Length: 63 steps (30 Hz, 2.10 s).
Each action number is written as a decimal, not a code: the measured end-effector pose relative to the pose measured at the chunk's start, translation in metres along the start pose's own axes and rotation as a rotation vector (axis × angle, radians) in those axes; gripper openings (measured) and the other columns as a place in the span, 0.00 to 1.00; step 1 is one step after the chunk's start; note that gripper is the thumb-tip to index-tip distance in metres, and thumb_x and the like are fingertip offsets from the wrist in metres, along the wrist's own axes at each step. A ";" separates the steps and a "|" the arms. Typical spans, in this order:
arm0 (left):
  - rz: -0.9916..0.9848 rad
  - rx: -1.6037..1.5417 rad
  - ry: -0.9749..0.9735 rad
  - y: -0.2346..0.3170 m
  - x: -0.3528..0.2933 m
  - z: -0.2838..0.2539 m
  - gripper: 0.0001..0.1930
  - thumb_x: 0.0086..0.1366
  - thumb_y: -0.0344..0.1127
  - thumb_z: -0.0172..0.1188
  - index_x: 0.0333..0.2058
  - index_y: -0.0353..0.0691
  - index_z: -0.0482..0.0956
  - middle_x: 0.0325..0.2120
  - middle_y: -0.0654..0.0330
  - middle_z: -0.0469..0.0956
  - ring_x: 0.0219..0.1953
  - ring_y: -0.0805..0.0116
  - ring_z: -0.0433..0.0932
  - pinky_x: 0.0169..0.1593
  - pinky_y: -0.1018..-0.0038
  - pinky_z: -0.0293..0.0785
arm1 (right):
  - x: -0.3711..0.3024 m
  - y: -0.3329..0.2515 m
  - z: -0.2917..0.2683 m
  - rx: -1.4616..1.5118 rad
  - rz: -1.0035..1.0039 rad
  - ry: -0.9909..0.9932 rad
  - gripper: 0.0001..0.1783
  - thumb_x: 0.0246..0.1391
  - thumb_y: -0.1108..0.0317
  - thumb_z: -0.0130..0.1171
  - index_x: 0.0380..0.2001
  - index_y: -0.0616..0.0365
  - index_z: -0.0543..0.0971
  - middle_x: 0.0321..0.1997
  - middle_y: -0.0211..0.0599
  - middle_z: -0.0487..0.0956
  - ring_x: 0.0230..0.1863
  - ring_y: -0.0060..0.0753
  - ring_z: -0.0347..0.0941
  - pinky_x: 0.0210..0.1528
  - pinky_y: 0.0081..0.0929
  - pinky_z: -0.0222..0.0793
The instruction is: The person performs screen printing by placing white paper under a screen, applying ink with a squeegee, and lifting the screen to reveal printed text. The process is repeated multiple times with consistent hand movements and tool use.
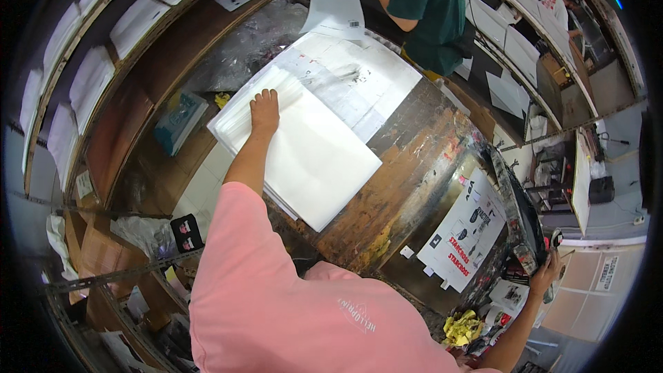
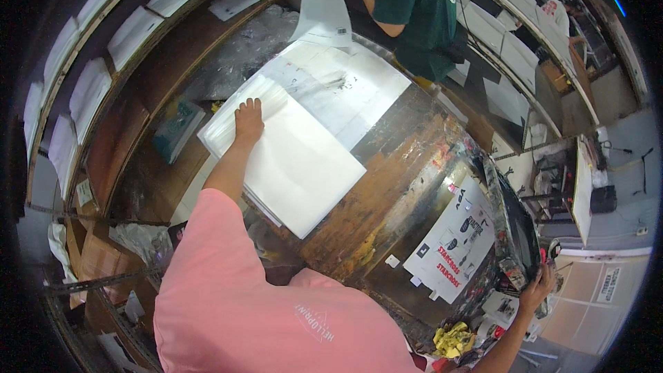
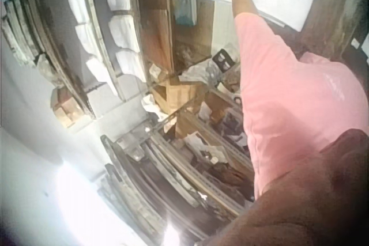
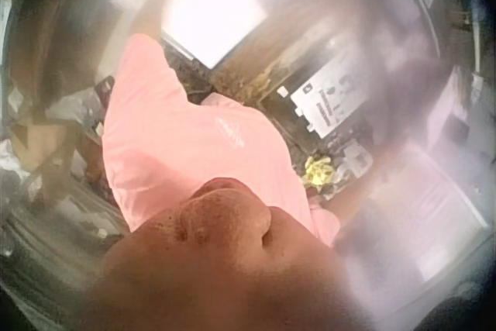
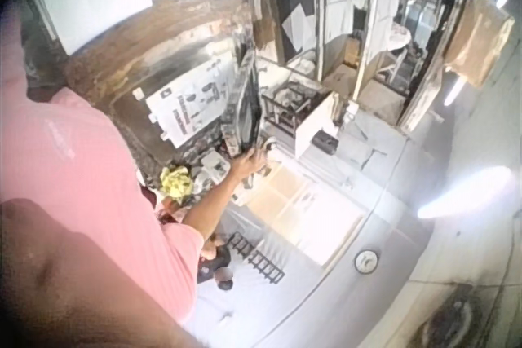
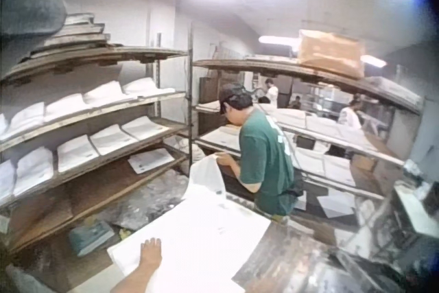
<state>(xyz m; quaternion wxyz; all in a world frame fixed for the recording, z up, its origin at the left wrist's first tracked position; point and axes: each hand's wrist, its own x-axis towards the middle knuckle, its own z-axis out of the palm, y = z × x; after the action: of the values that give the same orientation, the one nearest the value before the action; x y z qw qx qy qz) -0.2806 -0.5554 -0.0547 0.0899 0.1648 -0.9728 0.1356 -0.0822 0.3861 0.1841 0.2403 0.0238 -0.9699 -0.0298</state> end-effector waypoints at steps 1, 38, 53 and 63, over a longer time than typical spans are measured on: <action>0.015 0.015 0.005 -0.001 0.002 0.004 0.23 0.64 0.34 0.64 0.58 0.43 0.74 0.50 0.59 0.73 0.51 0.60 0.77 0.50 0.63 0.76 | -0.001 -0.003 -0.001 0.021 -0.014 0.009 0.25 0.77 0.56 0.44 0.57 0.67 0.79 0.62 0.59 0.78 0.62 0.63 0.72 0.68 0.52 0.61; 0.100 0.078 0.026 0.018 0.008 0.001 0.08 0.70 0.33 0.56 0.46 0.47 0.79 0.46 0.60 0.76 0.51 0.60 0.76 0.53 0.60 0.70 | 0.013 -0.089 -0.033 0.073 0.093 -0.023 0.16 0.67 0.60 0.54 0.42 0.63 0.80 0.42 0.49 0.78 0.48 0.58 0.71 0.56 0.48 0.63; 0.025 -0.462 -0.091 0.002 0.002 0.002 0.18 0.69 0.26 0.52 0.57 0.34 0.70 0.45 0.42 0.83 0.45 0.43 0.84 0.51 0.53 0.82 | 0.016 -0.103 -0.045 0.106 0.162 -0.061 0.14 0.66 0.60 0.57 0.40 0.61 0.81 0.43 0.48 0.79 0.50 0.58 0.71 0.56 0.45 0.62; 0.110 -0.393 -0.083 0.000 -0.024 -0.086 0.10 0.66 0.22 0.53 0.45 0.35 0.76 0.44 0.42 0.83 0.49 0.42 0.84 0.52 0.51 0.81 | 0.014 -0.088 -0.032 0.060 0.101 0.005 0.18 0.70 0.56 0.54 0.41 0.62 0.82 0.44 0.49 0.80 0.50 0.57 0.73 0.56 0.46 0.63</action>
<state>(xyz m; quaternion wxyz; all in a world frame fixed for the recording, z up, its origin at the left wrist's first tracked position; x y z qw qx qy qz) -0.2471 -0.5234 0.0213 0.0725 0.0959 -0.9910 -0.0592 -0.0766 0.2960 0.2122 0.2431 -0.0180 -0.9698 0.0116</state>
